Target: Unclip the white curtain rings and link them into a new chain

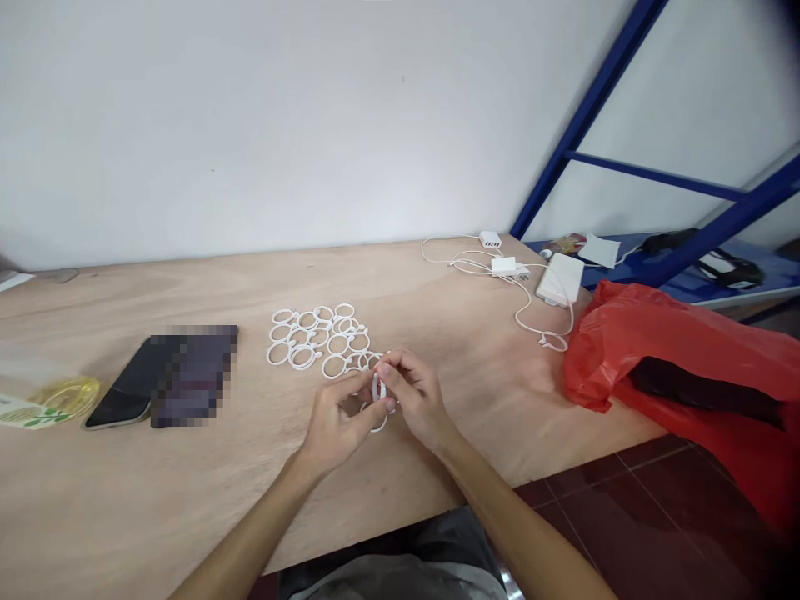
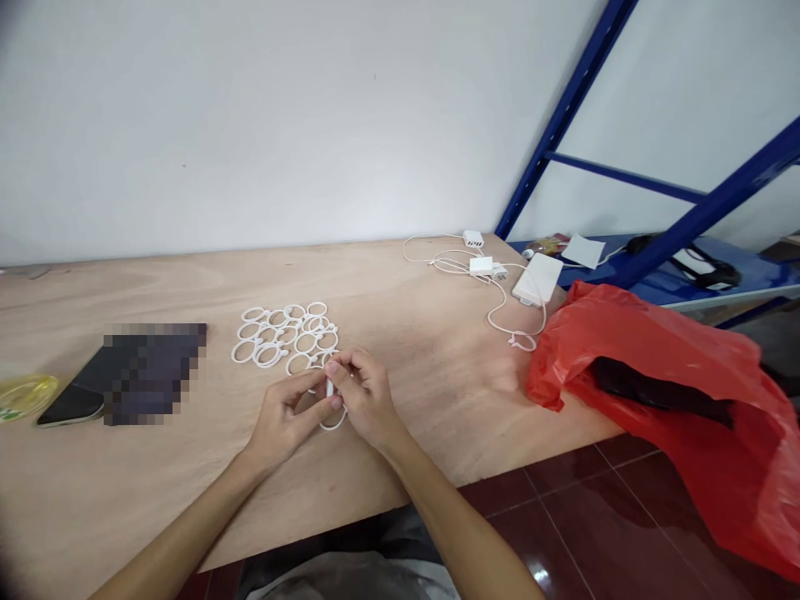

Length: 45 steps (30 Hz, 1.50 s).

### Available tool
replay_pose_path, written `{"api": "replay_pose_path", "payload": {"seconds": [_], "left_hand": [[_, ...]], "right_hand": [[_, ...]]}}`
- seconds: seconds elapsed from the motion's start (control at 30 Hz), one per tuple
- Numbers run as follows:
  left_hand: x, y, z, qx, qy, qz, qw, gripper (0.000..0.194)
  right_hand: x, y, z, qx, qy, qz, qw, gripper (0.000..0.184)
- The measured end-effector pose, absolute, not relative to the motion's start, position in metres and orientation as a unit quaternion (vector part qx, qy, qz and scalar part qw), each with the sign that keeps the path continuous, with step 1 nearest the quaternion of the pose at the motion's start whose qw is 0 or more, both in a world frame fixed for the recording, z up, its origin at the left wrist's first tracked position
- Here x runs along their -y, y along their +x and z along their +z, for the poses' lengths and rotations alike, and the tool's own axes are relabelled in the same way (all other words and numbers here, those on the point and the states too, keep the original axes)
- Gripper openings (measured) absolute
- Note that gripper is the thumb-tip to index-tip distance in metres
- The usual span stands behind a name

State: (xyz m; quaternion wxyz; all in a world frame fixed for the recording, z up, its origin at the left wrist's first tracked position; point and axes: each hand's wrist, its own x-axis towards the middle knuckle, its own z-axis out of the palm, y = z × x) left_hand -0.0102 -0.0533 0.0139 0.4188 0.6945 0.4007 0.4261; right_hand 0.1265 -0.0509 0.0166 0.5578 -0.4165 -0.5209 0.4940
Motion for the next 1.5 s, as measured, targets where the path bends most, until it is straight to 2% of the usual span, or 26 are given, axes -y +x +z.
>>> {"api": "replay_pose_path", "payload": {"seconds": [0.2,0.3,0.43,0.63,0.93,1.1,1.2,1.3,1.4,1.5], "left_hand": [[0.053,-0.008,0.014,-0.403,0.666,0.437,0.45,0.019],[0.053,-0.007,0.011,-0.431,0.649,0.44,0.446,0.012],[0.055,-0.007,0.007,-0.434,0.624,0.459,0.46,0.038],[0.056,-0.007,0.011,-0.404,0.673,0.466,0.409,0.018],[0.057,-0.006,0.015,-0.392,0.662,0.459,0.445,0.017],[0.055,-0.01,0.015,-0.392,0.663,0.459,0.443,0.02],[0.053,-0.011,0.011,-0.434,0.707,0.433,0.353,0.026],[0.05,-0.014,0.001,-0.463,0.76,0.397,0.224,0.034],[0.047,-0.017,-0.009,-0.465,0.797,0.365,0.125,0.039],[0.046,-0.017,-0.013,-0.47,0.804,0.356,0.075,0.044]], "right_hand": [[0.052,0.124,0.014,0.498,-0.417,0.487,0.584,0.025],[0.05,0.123,0.011,0.476,-0.403,0.509,0.593,0.023],[0.048,0.125,0.007,0.446,-0.397,0.543,0.59,0.022],[0.05,0.122,0.01,0.481,-0.427,0.512,0.569,0.03],[0.05,0.121,0.007,0.415,-0.397,0.568,0.589,0.025],[0.049,0.122,0.011,0.426,-0.398,0.581,0.568,0.026],[0.045,0.136,0.009,0.494,-0.465,0.481,0.555,0.03],[0.04,0.174,0.006,0.572,-0.585,0.267,0.509,0.027],[0.039,0.226,0.006,0.597,-0.702,0.053,0.385,0.028],[0.042,0.269,0.01,0.539,-0.807,-0.023,0.241,0.041]]}}
